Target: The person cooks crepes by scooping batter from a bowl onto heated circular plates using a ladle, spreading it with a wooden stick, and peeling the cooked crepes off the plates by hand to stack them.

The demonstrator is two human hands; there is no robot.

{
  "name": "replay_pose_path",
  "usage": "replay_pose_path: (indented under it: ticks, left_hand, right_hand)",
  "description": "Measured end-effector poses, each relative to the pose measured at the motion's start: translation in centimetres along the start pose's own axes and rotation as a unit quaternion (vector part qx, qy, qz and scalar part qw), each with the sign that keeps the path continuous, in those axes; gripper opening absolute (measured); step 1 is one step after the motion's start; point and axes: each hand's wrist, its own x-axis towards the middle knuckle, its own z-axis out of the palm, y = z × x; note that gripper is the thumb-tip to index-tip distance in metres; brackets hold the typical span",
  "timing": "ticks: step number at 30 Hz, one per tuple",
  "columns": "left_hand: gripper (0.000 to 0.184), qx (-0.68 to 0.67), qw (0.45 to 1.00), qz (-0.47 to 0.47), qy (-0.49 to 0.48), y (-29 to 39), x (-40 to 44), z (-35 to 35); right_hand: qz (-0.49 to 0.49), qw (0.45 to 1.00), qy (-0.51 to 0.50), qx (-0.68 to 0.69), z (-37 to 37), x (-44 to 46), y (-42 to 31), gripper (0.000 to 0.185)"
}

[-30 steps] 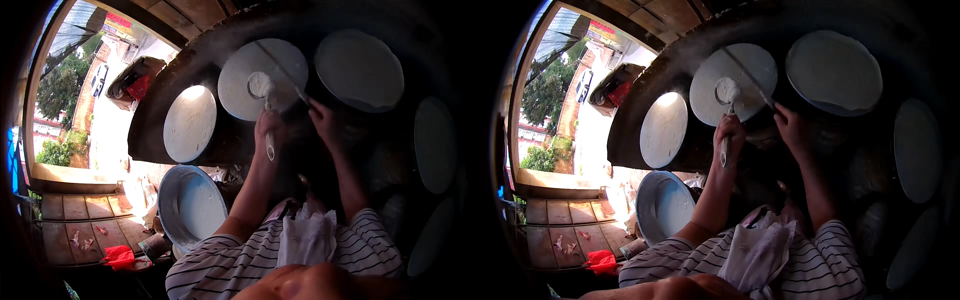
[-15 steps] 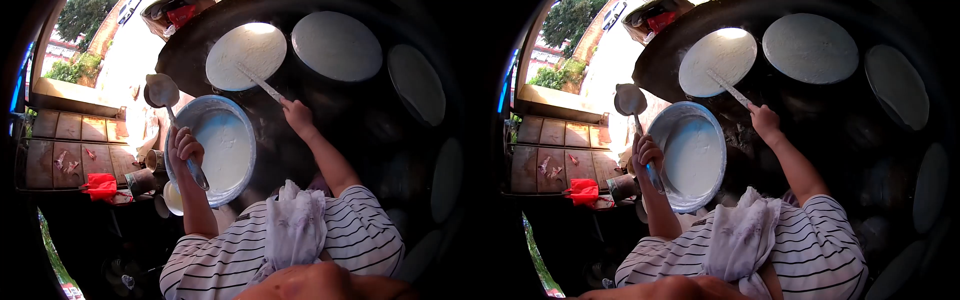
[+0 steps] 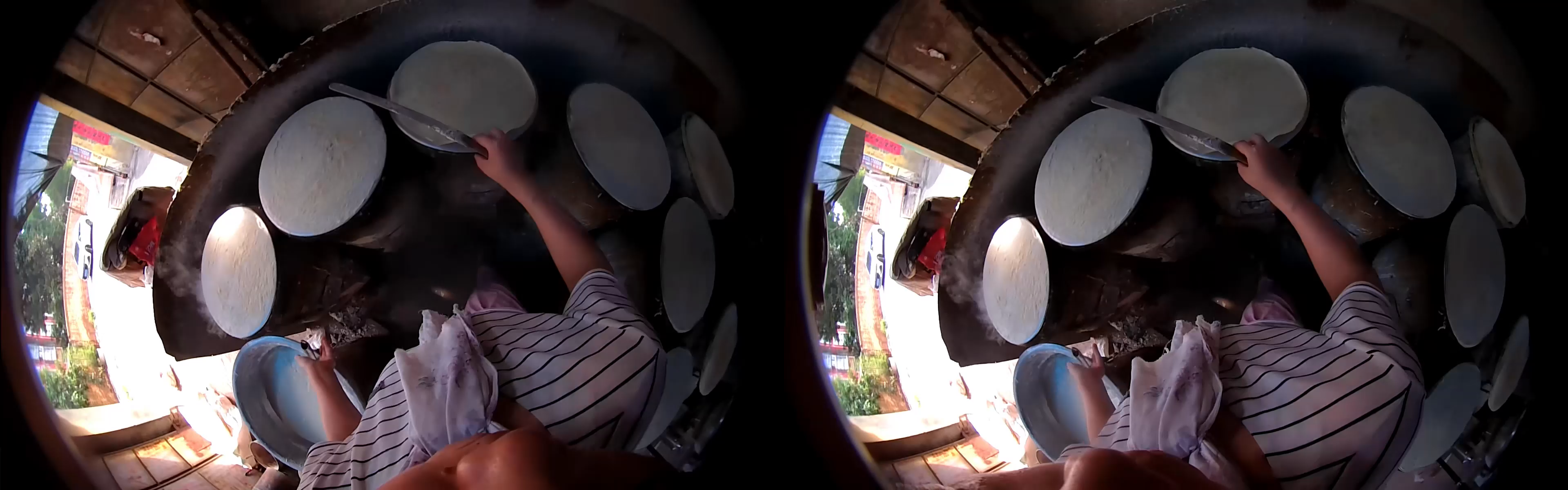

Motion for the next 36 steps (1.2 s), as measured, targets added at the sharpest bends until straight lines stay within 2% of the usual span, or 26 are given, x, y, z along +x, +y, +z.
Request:
replay_pose_path:
  ticks: [1, 2, 3, 4, 6, 7, 8, 10, 11, 12, 13, 15, 16, 19, 21, 23, 25, 26, 27, 28, 30, 31, 33, 34, 35, 36]
  left_hand:
    - [0.046, 0.067, 0.997, 0.035, 0.024, -1.1, -0.8, -0.1]
    - [0.045, 0.191, 0.973, 0.130, 0.025, -2.2, -0.8, -0.6]
    - [0.043, 0.352, 0.888, 0.293, 0.048, -3.4, -1.2, -0.9]
    - [0.042, 0.454, 0.757, 0.459, 0.096, -4.4, -2.0, -0.4]
    - [0.040, 0.448, 0.576, 0.683, 0.035, -7.1, -5.7, 3.0]
    - [0.039, 0.427, 0.524, 0.736, -0.039, -9.7, -8.3, 5.8]
    - [0.031, 0.406, 0.512, 0.745, -0.135, -12.7, -10.8, 8.8]
    - [0.022, 0.435, 0.423, 0.746, -0.274, -22.0, -14.4, 14.8]
    - [0.033, 0.475, 0.465, 0.635, -0.394, -27.0, -16.2, 16.9]
    - [0.056, 0.544, 0.224, 0.680, -0.437, -33.4, -23.2, 19.8]
    - [0.066, 0.518, 0.152, 0.724, -0.430, -35.8, -23.0, 21.7]
    - [0.051, 0.465, 0.110, 0.757, -0.446, -38.5, -24.8, 23.8]
    - [0.045, 0.465, 0.110, 0.741, -0.471, -38.9, -24.4, 24.9]
    - [0.026, 0.448, 0.104, 0.705, -0.539, -38.3, -24.4, 27.5]
    - [0.017, 0.407, 0.109, 0.700, -0.577, -37.5, -29.1, 28.5]
    - [0.018, 0.381, 0.088, 0.704, -0.593, -36.7, -31.9, 30.1]
    - [0.018, 0.351, 0.070, 0.693, -0.626, -36.2, -34.1, 32.1]
    - [0.017, 0.347, 0.045, 0.703, -0.619, -36.0, -35.8, 32.6]
    - [0.016, 0.337, 0.019, 0.708, -0.621, -35.9, -37.6, 33.1]
    - [0.015, 0.330, 0.015, 0.710, -0.622, -36.0, -38.9, 33.2]
    - [0.014, 0.281, -0.044, 0.726, -0.626, -35.9, -42.0, 32.8]
    - [0.015, 0.261, -0.070, 0.745, -0.610, -35.6, -42.7, 32.1]
    - [0.019, 0.226, -0.136, 0.729, -0.632, -35.3, -42.0, 31.0]
    - [0.021, 0.217, -0.155, 0.722, -0.639, -35.6, -40.6, 30.2]
    - [0.023, 0.207, -0.176, 0.715, -0.644, -36.6, -38.7, 29.6]
    - [0.023, 0.230, -0.154, 0.688, -0.671, -37.8, -36.5, 29.1]
  right_hand:
    - [0.005, 0.999, -0.028, -0.027, -0.5, 0.9, 2.1, 0.034]
    - [0.020, 0.997, -0.048, -0.063, -1.9, 2.3, 5.0, 0.035]
    - [0.026, 0.992, -0.104, -0.072, -2.4, 2.9, 6.5, 0.036]
    - [0.023, 0.991, -0.107, -0.072, -3.3, 3.5, 7.8, 0.031]
    - [0.004, 0.992, -0.116, -0.057, -4.0, 3.5, 10.0, 0.017]
    - [0.003, 0.993, -0.114, -0.035, -4.4, 2.9, 10.9, 0.015]
    - [-0.012, 0.995, -0.102, -0.012, -4.7, 2.7, 10.6, 0.013]
    - [-0.046, 0.997, -0.054, 0.040, -4.1, 4.0, 11.4, 0.007]
    - [-0.041, 0.997, -0.056, 0.040, -5.0, 4.4, 11.8, 0.006]
    - [-0.050, 0.996, -0.058, 0.055, -5.8, 5.5, 11.2, 0.006]
    - [-0.049, 0.995, -0.058, 0.061, -5.8, 6.2, 10.9, 0.006]
    - [-0.046, 0.996, -0.041, 0.059, -5.7, 7.1, 10.9, 0.008]
    - [-0.068, 0.996, -0.037, 0.053, -6.4, 7.8, 10.7, 0.008]
    - [-0.014, 0.996, 0.013, 0.082, -9.6, 7.5, 10.5, 0.015]
    - [0.071, 0.983, 0.110, 0.129, -9.8, 5.7, 12.6, 0.020]
    - [0.187, 0.959, 0.130, 0.166, -9.3, 4.2, 15.1, 0.019]
    - [0.286, 0.929, 0.102, 0.211, -8.3, 4.2, 16.9, 0.028]
    - [0.362, 0.849, 0.111, 0.369, -6.6, 5.2, 17.7, 0.032]
    - [0.430, 0.765, 0.121, 0.464, -8.9, 7.3, 15.5, 0.038]
    - [0.417, 0.747, 0.129, 0.501, -8.3, 8.0, 16.6, 0.047]
    - [0.388, 0.654, 0.111, 0.640, -8.3, 10.3, 18.8, 0.055]
    - [0.390, 0.636, 0.142, 0.650, -9.6, 11.3, 18.2, 0.043]
    - [0.406, 0.634, 0.146, 0.641, -9.4, 12.0, 19.8, 0.036]
    - [0.395, 0.705, 0.174, 0.562, -9.2, 11.7, 20.5, 0.032]
    - [0.384, 0.751, 0.187, 0.504, -8.4, 11.2, 21.7, 0.028]
    - [0.384, 0.805, 0.232, 0.387, -9.7, 10.0, 21.5, 0.027]
